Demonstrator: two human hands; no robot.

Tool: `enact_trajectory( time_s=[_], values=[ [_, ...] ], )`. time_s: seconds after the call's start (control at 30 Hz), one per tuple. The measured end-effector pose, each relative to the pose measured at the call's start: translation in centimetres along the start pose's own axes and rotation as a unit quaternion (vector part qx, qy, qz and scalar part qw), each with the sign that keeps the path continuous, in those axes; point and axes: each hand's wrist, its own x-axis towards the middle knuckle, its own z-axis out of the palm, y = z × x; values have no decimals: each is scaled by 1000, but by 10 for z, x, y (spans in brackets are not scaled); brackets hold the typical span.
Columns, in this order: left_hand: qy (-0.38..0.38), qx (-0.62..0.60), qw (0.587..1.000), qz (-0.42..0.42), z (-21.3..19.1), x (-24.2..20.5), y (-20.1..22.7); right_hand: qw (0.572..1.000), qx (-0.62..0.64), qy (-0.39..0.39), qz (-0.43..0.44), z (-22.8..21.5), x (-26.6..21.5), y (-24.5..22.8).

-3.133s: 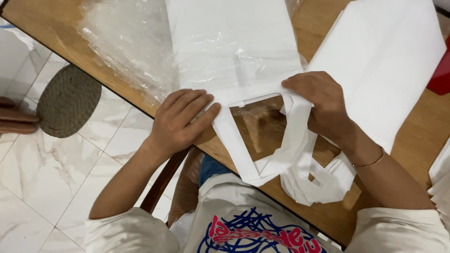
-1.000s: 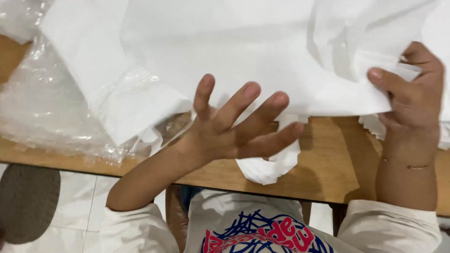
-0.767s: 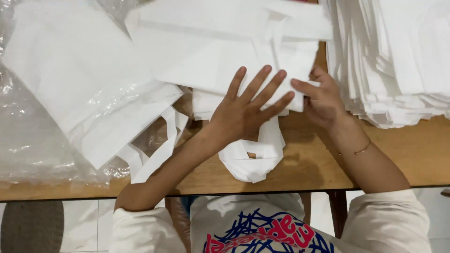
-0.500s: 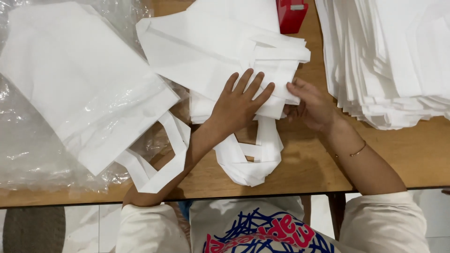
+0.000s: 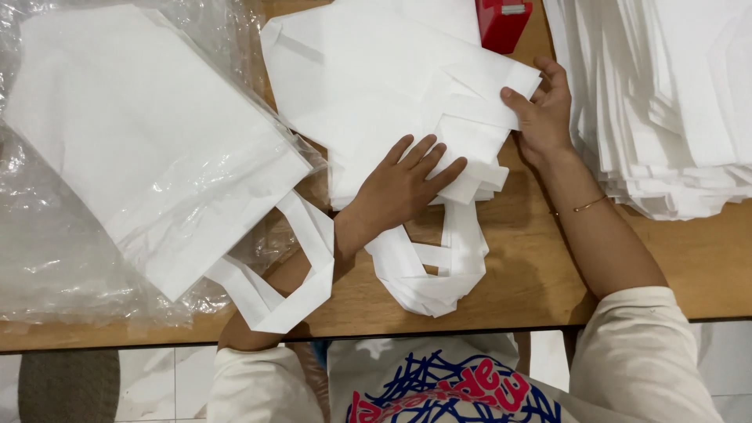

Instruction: The person repeatedly picks up a white plastic bag, places it into a clear plastic sleeve, and smooths the sleeve over the bag. The person then places the packaged bag onto a growing stack on the table.

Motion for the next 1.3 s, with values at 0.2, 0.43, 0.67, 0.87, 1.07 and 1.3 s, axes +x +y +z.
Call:
enact_trajectory(
  time_s=[0.2, 0.43, 0.67, 0.87, 1.07, 1.3],
  values=[
    [-47, -65, 997, -15, 6, -4, -9, 990, -30, -128, -51, -11, 4, -2],
    [-31, -77, 996, -20, 4, 2, -17, 980, -93, -144, -105, 0, -6, -15],
    [63, -64, 996, -13, -4, 24, -21, 945, -207, -159, -197, 12, -26, -44],
    [92, 39, 993, -67, -14, 43, -28, 934, -160, -256, -193, 9, -34, -53],
    [-8, 168, 982, -89, -7, 58, -37, 920, -242, -296, -88, 27, -71, -92],
    [63, 142, 986, -56, -2, 48, -55, 807, -410, -269, -330, 19, -64, -83]
  ],
)
